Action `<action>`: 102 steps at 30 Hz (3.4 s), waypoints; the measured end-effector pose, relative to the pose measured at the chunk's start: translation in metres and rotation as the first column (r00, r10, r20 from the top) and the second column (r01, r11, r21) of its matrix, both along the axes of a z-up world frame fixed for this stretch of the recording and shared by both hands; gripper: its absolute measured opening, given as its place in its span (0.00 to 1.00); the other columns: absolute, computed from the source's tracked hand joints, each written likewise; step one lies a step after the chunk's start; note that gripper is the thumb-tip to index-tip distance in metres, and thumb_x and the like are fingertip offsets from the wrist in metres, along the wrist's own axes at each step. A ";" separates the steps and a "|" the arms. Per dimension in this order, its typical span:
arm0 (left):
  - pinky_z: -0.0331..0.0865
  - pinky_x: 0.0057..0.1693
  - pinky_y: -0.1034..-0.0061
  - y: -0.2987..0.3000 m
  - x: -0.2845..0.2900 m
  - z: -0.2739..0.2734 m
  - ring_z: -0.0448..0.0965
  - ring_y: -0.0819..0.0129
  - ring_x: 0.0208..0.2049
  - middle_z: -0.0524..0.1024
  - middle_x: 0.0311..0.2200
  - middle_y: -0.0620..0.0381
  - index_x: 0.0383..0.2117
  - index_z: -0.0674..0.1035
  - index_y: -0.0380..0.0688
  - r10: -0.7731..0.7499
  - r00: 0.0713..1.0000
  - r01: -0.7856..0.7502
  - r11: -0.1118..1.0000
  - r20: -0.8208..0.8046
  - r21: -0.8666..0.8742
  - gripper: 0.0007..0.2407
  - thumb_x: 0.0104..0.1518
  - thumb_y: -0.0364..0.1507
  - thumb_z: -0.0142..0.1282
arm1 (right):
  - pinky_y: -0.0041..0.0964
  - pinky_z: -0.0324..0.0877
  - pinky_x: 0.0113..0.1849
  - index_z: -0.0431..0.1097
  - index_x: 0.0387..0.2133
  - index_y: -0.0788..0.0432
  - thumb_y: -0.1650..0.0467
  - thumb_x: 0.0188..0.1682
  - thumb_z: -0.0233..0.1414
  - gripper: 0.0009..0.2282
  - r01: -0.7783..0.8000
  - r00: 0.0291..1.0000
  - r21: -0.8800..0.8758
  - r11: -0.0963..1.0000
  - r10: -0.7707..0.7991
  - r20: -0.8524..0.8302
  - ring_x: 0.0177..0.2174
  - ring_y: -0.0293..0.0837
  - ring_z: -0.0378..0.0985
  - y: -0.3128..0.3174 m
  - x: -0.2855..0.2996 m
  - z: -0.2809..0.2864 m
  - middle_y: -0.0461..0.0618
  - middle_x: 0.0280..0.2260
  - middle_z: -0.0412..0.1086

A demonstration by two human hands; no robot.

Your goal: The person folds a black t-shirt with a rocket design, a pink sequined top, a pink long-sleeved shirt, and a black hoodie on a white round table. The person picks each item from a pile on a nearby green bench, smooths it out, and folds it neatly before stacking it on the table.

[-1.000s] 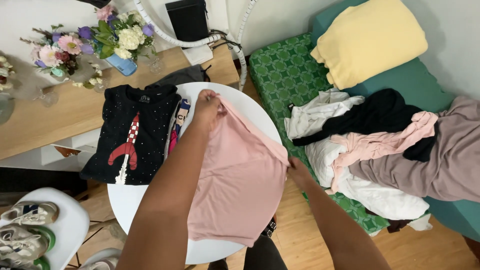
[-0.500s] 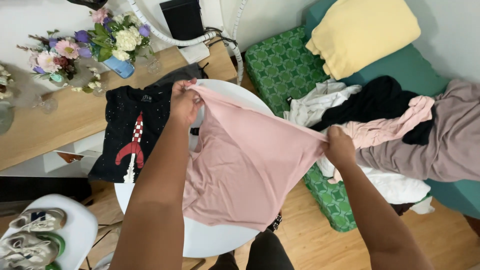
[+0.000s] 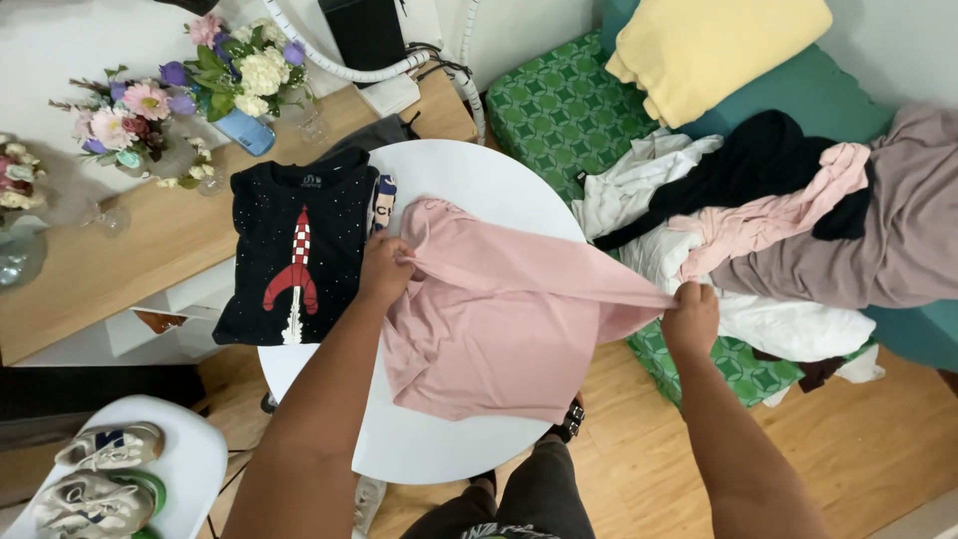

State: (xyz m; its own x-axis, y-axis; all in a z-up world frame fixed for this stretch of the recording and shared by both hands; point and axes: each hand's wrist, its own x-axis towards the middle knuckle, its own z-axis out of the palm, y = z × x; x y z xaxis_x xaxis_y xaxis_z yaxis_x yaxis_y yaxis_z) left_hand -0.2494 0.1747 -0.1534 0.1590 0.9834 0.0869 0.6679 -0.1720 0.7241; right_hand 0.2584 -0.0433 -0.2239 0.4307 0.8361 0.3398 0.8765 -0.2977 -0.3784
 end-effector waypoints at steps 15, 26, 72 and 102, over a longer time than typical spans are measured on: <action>0.71 0.58 0.62 -0.010 0.060 0.064 0.75 0.53 0.54 0.74 0.53 0.50 0.42 0.83 0.53 -0.358 0.777 0.221 0.925 -0.518 -0.308 0.12 0.50 0.32 0.60 | 0.57 0.69 0.42 0.64 0.40 0.61 0.80 0.46 0.45 0.09 0.168 0.917 -0.168 0.971 -0.216 -0.334 0.41 0.66 0.73 -0.021 -0.006 -0.054 0.65 0.38 0.70; 0.68 0.55 0.58 0.057 0.096 -0.025 0.73 0.49 0.52 0.70 0.53 0.52 0.48 0.77 0.54 -0.249 0.869 0.240 0.968 -0.429 -0.076 0.12 0.61 0.25 0.46 | 0.40 0.68 0.50 0.70 0.33 0.65 0.81 0.39 0.48 0.09 -0.102 0.627 -0.072 0.992 0.008 -0.779 0.51 0.47 0.74 0.004 0.014 -0.026 0.52 0.57 0.72; 0.55 0.70 0.41 -0.093 0.047 -0.063 0.61 0.40 0.66 0.64 0.59 0.40 0.57 0.71 0.46 -0.021 0.914 0.209 0.880 -0.405 0.427 0.20 0.57 0.25 0.56 | 0.55 0.63 0.42 0.63 0.34 0.64 0.81 0.34 0.50 0.13 -0.260 0.915 0.119 0.958 0.284 -0.287 0.39 0.65 0.65 0.034 -0.105 0.000 0.63 0.35 0.63; 0.72 0.54 0.65 -0.143 -0.057 0.002 0.73 0.58 0.52 0.74 0.46 0.59 0.41 0.79 0.50 -0.331 0.473 0.440 0.892 -0.816 -0.106 0.09 0.54 0.25 0.54 | 0.61 0.67 0.44 0.62 0.48 0.67 0.71 0.27 0.72 0.35 -0.353 0.886 -0.072 0.933 0.309 -0.347 0.47 0.73 0.70 -0.078 -0.151 -0.002 0.70 0.48 0.68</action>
State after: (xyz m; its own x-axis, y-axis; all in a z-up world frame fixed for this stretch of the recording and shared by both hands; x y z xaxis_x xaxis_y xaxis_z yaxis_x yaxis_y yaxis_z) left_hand -0.3061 0.0313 -0.1517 0.5747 0.7972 -0.1847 0.7928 -0.5984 -0.1160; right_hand 0.1077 -0.1209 -0.2263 0.1883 0.9761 0.1084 0.7675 -0.0774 -0.6364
